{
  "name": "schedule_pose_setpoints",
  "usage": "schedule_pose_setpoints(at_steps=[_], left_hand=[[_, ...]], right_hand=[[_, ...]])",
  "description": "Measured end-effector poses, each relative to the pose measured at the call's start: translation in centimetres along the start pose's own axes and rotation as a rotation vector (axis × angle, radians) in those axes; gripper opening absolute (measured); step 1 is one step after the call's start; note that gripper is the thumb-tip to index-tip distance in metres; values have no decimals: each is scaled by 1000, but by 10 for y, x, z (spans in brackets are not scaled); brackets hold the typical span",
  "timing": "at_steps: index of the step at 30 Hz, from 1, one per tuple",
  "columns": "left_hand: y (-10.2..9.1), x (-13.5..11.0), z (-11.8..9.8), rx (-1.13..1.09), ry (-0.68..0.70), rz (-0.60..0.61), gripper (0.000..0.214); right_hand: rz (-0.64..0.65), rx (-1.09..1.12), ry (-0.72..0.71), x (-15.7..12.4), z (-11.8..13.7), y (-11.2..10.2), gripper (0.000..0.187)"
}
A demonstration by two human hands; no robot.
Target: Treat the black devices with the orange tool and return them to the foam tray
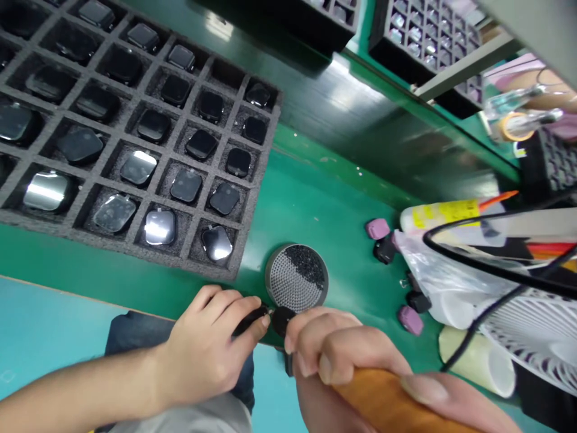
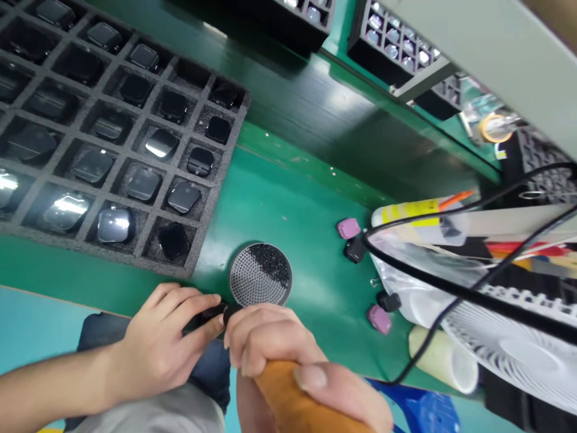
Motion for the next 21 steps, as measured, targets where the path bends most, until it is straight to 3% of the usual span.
schedule_pose_setpoints(at_steps=[5, 8, 12, 15, 18, 21], left_hand=[[-1, 0, 1, 2, -8, -5, 25], [-2, 1, 2, 12, -3, -6, 23], [-2, -1, 2, 22, 10, -1, 22], [-1, -2, 0, 35, 11, -3, 21], [-4, -3, 0, 68, -15, -13, 24], [-5, -2, -2, 74, 44, 46, 28]], right_hand=[[96, 9, 143, 15, 11, 9, 51], [73, -43, 214, 20, 15, 22, 50], [-51, 10, -47, 16, 24, 31, 29], [-43, 26, -145, 11, 23, 26, 28], [-133, 35, -243, 9, 30, 5, 39], [-224, 45, -296, 8, 36, -15, 63]])
Point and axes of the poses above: each hand's wrist, its own x-axis towards the middle knuckle, its own y-axis out of the palm, z = x × y, the point moved 6 cm from there along x, towards the middle knuckle, and after that the axes turned 15 degrees about x, right-handed, at the moved point
